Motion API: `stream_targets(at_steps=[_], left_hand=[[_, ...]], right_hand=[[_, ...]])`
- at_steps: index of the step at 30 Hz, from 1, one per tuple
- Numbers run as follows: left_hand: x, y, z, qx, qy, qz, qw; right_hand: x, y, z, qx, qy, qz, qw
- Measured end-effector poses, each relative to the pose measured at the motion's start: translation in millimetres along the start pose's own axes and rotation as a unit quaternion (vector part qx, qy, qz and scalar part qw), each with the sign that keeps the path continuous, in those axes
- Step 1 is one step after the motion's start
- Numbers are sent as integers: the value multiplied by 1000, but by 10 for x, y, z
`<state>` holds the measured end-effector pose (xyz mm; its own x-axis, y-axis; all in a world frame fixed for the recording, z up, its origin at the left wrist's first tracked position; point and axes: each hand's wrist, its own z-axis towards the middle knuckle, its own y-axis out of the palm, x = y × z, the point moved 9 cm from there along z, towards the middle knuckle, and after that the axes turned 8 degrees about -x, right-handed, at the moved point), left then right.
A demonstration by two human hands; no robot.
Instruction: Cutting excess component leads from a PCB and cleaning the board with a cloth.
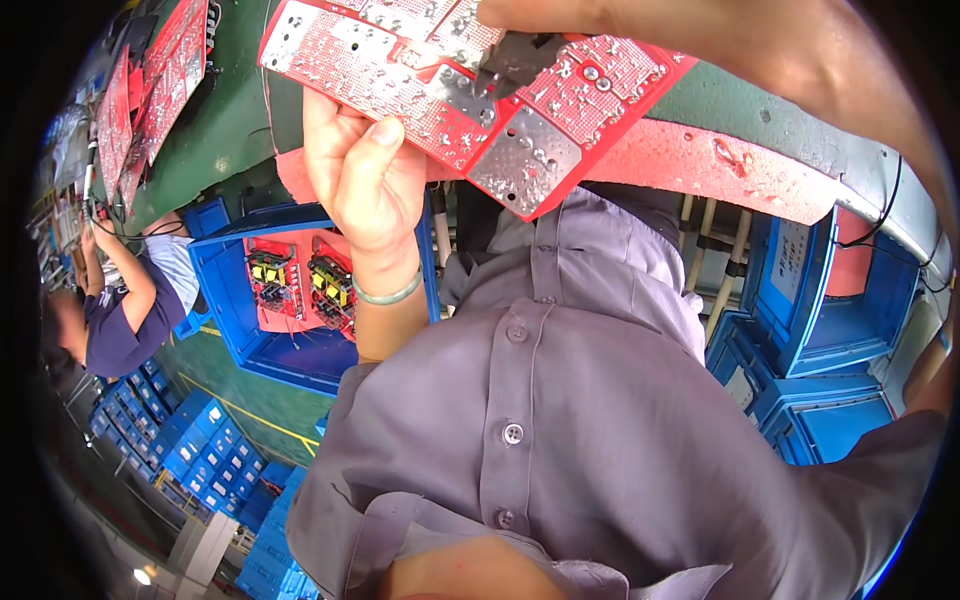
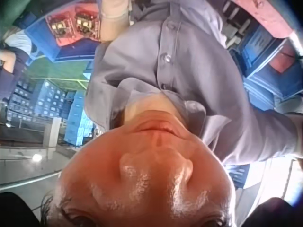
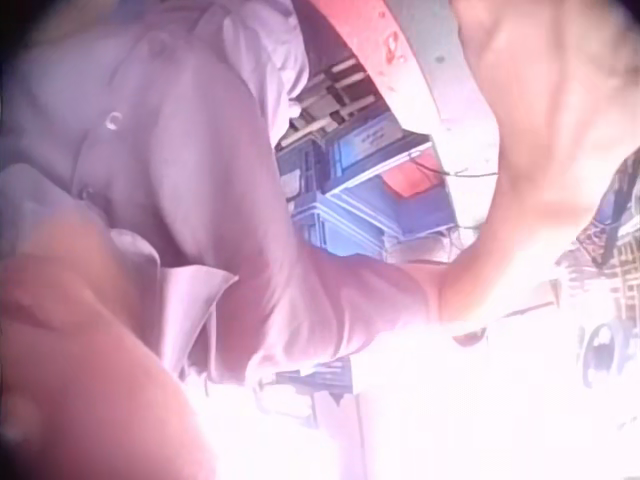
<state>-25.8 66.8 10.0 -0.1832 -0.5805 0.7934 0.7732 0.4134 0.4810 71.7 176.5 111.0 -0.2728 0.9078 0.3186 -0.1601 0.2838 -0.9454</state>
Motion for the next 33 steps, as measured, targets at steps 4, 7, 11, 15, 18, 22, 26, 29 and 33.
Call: stream_targets(at_steps=[4,7,11,15,18,22,26,29,33], left_hand=[[39,-46,-47,18,-3,17,1000],[32,-52,-43,15,2,9,1000],[16,-40,-31,10,0,-5,1000],[34,-65,-55,17,6,0,1000],[28,-46,-44,12,5,-2,1000],[27,-48,-35,10,3,2,1000],[29,-58,-45,17,5,-1,1000],[14,-28,-22,6,6,-3,1000],[24,-64,-60,19,10,-4,1000]], right_hand=[[91,59,36,9,1,21,1000],[99,35,39,5,8,25,1000],[107,22,35,-1,18,26,999],[116,32,76,2,12,36,999],[110,16,69,-3,15,32,999],[105,22,57,-5,17,36,999],[104,36,82,-5,14,40,999],[113,3,53,-14,22,39,999],[88,18,99,-12,2,47,999]])
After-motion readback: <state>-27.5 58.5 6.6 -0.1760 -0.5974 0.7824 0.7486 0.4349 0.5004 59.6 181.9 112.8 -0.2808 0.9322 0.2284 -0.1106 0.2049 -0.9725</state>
